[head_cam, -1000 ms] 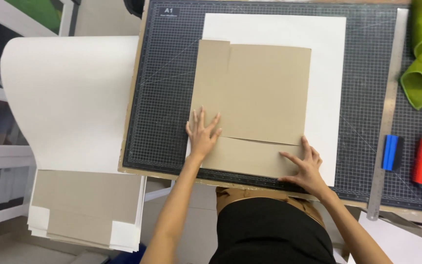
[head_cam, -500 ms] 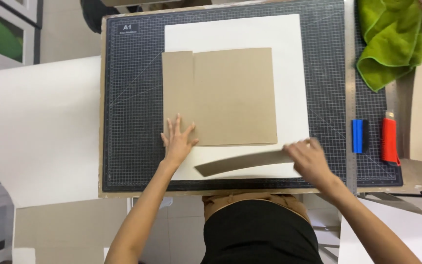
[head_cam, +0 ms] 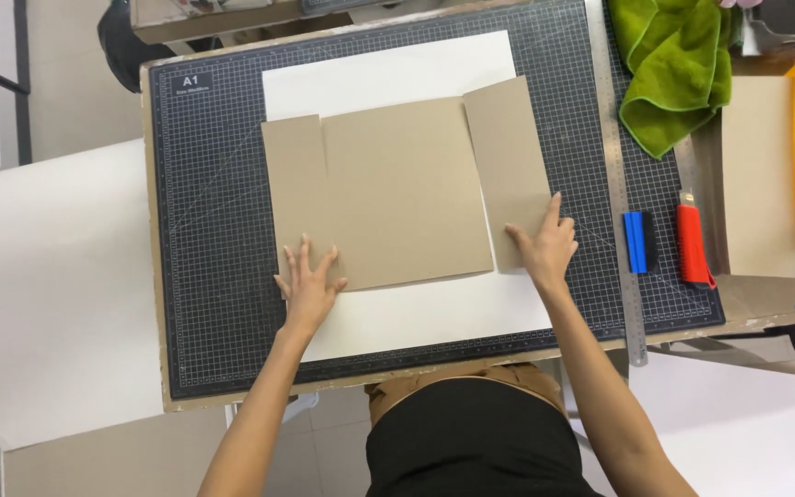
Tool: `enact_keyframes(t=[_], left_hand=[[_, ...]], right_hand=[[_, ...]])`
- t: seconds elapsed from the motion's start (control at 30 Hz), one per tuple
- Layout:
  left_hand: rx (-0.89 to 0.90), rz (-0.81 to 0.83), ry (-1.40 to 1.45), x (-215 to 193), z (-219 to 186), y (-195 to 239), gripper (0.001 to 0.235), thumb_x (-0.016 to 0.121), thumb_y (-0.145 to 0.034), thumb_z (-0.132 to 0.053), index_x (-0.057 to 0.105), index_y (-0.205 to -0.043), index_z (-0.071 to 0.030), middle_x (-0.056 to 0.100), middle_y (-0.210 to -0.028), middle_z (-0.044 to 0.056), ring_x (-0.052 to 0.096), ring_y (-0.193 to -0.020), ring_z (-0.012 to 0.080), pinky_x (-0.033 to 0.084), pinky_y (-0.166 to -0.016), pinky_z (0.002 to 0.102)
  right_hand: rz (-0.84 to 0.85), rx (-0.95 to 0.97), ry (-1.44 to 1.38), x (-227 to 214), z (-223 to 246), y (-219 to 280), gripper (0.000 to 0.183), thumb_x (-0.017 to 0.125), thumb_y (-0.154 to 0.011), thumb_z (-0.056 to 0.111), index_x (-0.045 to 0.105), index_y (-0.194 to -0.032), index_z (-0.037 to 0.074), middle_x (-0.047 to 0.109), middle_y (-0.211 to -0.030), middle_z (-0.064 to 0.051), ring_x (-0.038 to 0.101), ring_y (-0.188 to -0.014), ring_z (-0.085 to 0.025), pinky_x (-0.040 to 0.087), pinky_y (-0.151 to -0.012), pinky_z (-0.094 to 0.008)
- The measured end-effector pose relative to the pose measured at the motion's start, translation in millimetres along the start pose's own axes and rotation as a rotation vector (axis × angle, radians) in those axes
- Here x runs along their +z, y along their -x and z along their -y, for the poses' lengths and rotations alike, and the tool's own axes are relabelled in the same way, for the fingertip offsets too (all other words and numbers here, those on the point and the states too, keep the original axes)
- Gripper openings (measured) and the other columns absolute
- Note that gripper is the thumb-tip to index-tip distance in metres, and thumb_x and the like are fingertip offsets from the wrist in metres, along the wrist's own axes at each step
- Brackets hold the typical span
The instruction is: Cutting paper with a utility knife and applying a coating to cardboard pieces using a roller.
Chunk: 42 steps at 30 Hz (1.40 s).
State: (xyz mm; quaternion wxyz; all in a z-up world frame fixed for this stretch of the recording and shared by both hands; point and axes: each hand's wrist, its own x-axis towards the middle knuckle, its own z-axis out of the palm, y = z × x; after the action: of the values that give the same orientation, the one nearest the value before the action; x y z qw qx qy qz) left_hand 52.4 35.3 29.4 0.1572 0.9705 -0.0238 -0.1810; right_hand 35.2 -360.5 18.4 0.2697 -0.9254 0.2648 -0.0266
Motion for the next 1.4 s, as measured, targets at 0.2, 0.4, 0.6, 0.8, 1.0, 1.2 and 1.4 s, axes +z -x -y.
enact_keyframes(t=[0.2,0.4,0.6,0.8,1.0,1.2,1.4], left_hand=[[0.002,-0.016,0.009,-0.5,-0.4,-2.5,0.055,0.065,-0.092,-0.039,0.05,-0.145,-0.031,0.016,-0.166,0.014,0.01,-0.15,0.0509,0.02,-0.106,0.084],[0.009,-0.028,0.026,-1.2,-2.1,0.2,0.056,0.065,-0.091,-0.038,0.051,-0.145,-0.03,0.017,-0.166,0.014,0.011,-0.15,0.0513,0.02,-0.106,0.084],[0.006,-0.021,0.023,-6.1,-6.5,3.1,0.055,0.065,-0.092,-0.039,0.051,-0.145,-0.029,0.019,-0.166,0.015,0.011,-0.15,0.0508,0.019,-0.107,0.083],[0.022,-0.037,-0.007,-0.2,-3.4,0.4,0.055,0.065,-0.091,-0.04,0.052,-0.144,-0.029,0.019,-0.166,0.014,0.011,-0.15,0.0507,0.021,-0.106,0.083],[0.037,-0.054,0.0,-1.2,-4.3,0.8,0.055,0.064,-0.092,-0.041,0.052,-0.144,-0.028,0.019,-0.166,0.015,0.011,-0.149,0.0527,0.02,-0.104,0.085],[0.032,-0.064,0.016,0.1,-3.4,-0.9,0.054,0.063,-0.092,-0.041,0.053,-0.143,-0.029,0.019,-0.166,0.016,0.011,-0.149,0.0534,0.019,-0.104,0.085],[0.024,-0.059,0.021,-1.1,-2.4,2.7,0.053,0.064,-0.092,-0.04,0.054,-0.143,-0.029,0.018,-0.166,0.014,0.011,-0.149,0.0526,0.018,-0.105,0.084]], right_hand=[[-0.009,-0.012,-0.025,11.4,-1.7,-2.4,0.093,0.078,-0.09,0.042,0.029,-0.157,0.001,0.052,-0.113,-0.026,0.058,-0.106,-0.043,0.04,-0.089,-0.051],[-0.019,-0.02,-0.027,18.7,-5.5,-4.0,0.093,0.079,-0.089,0.04,0.029,-0.157,0.001,0.051,-0.112,-0.024,0.057,-0.104,-0.041,0.039,-0.088,-0.048],[-0.096,-0.038,-0.025,31.6,-9.8,-4.0,0.09,0.081,-0.086,0.04,0.036,-0.153,0.0,0.043,-0.12,-0.02,0.047,-0.107,-0.039,0.036,-0.09,-0.048],[-0.184,-0.098,0.144,57.5,-6.0,10.6,0.062,0.06,-0.1,0.041,0.051,-0.144,0.0,0.035,-0.136,-0.022,0.03,-0.123,-0.039,0.022,-0.1,-0.051],[-0.129,-0.082,0.12,52.3,2.8,12.5,0.054,0.054,-0.104,0.03,0.046,-0.145,-0.004,0.028,-0.139,-0.026,0.021,-0.126,-0.043,0.016,-0.102,-0.055],[-0.109,0.005,-0.013,39.5,1.3,2.5,0.075,0.072,-0.089,0.041,0.043,-0.145,0.0,0.03,-0.128,-0.023,0.026,-0.117,-0.042,0.02,-0.098,-0.059],[-0.029,0.085,-0.127,27.8,-4.1,-19.1,0.102,0.096,-0.06,0.044,0.044,-0.14,0.006,0.037,-0.115,-0.015,0.039,-0.108,-0.039,0.03,-0.091,-0.053]])
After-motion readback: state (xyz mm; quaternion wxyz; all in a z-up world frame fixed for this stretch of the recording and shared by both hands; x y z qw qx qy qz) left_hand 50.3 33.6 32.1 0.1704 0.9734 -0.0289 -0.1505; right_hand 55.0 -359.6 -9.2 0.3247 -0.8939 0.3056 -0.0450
